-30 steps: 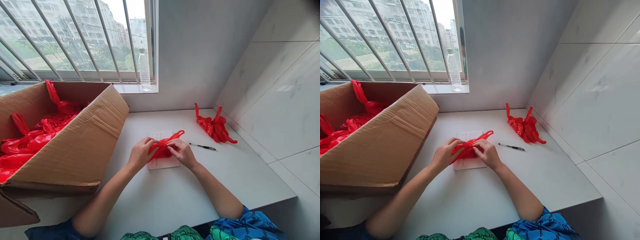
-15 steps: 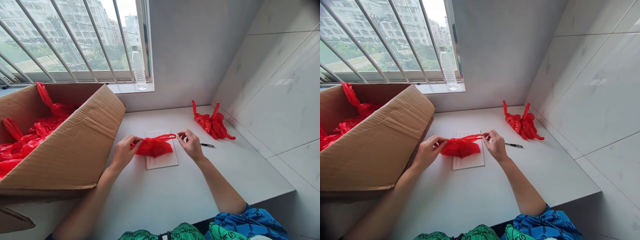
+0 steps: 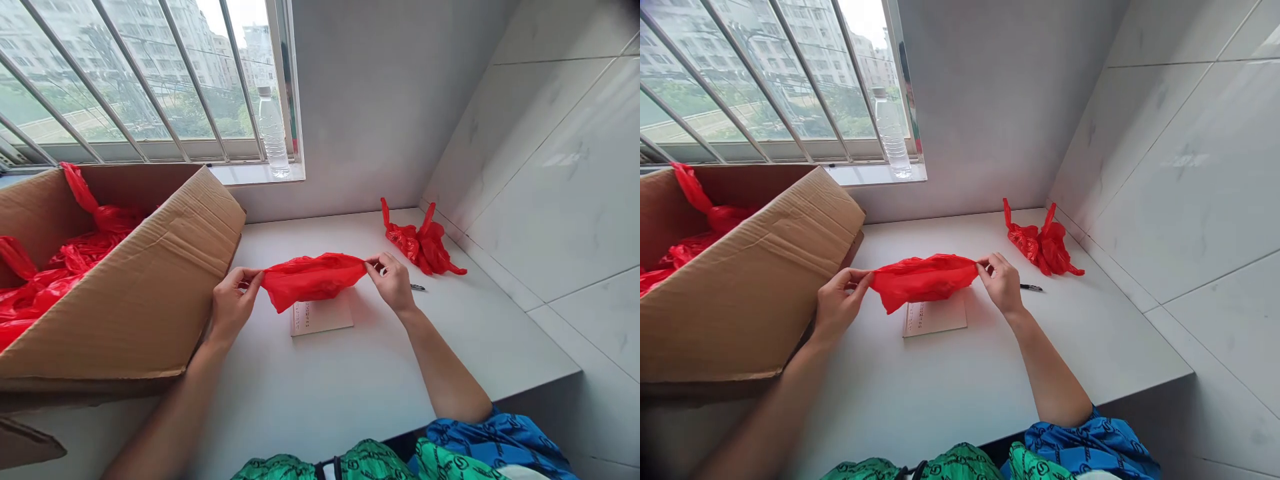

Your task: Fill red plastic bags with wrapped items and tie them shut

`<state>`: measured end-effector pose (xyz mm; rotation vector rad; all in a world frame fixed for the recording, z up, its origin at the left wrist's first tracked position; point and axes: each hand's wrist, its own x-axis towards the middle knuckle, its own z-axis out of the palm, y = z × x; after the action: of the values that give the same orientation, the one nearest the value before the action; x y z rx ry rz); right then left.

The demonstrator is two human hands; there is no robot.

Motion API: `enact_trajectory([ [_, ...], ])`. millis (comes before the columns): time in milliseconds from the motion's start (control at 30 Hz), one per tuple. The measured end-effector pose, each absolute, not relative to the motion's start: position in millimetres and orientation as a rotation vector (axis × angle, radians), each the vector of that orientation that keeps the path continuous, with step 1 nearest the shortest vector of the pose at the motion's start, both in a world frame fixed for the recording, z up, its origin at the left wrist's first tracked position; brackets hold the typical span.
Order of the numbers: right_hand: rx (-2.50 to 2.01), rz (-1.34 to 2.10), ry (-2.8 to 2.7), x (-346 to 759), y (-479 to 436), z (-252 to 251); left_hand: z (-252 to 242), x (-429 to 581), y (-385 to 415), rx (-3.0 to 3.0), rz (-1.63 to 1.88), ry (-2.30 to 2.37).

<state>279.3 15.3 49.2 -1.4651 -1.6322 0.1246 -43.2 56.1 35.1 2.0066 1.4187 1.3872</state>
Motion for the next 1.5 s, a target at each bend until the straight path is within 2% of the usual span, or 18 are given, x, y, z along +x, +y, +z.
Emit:
enact_trajectory([
  [100,-1.477,0.24,-1.705,287,13,54,34,-49,51,2.016,1.302,1.475],
  [233,-1.382,0.308,-1.807,267,3,56,44,-28,34,2.326,1.335,1.333],
  [433,-1.301,0.23,-1.9,232,-1,48,50,5,34,2.745,1.058,1.122],
  [500,-1.348,0.241,-1.79,238,4,45,47,3,39,2.583,1.185,1.201],
  [633,-1.428,0.408,-1.381,273,15,45,43,-18,47,1.887,1.535,1.356],
  [700,-1.409,0.466,-1.294,286,15,49,45,-27,48,1.629,1.598,1.266],
  [767,-1.35,0.369,-1.296,287,10,56,50,-31,44,1.536,1.591,1.129],
  [900,-1.144,-0.126,-1.464,259,-12,76,64,-25,26,1.66,1.49,0.946],
  [967,-1.061,-0.198,-1.701,242,-18,81,71,-22,18,1.761,1.444,0.869],
  [1100,-1.303,-0.121,-2.098,228,-12,71,83,-23,7,1.951,1.242,0.725],
  [1300,-1.812,0.042,-2.291,242,-9,49,80,-13,-1,2.578,0.554,0.933],
  [1400,-1.869,0.156,-2.382,243,-13,51,68,2,0,2.742,0.545,1.037],
  [1500,-1.766,0.118,-2.381,240,-8,54,56,16,6,2.84,0.583,0.901],
])
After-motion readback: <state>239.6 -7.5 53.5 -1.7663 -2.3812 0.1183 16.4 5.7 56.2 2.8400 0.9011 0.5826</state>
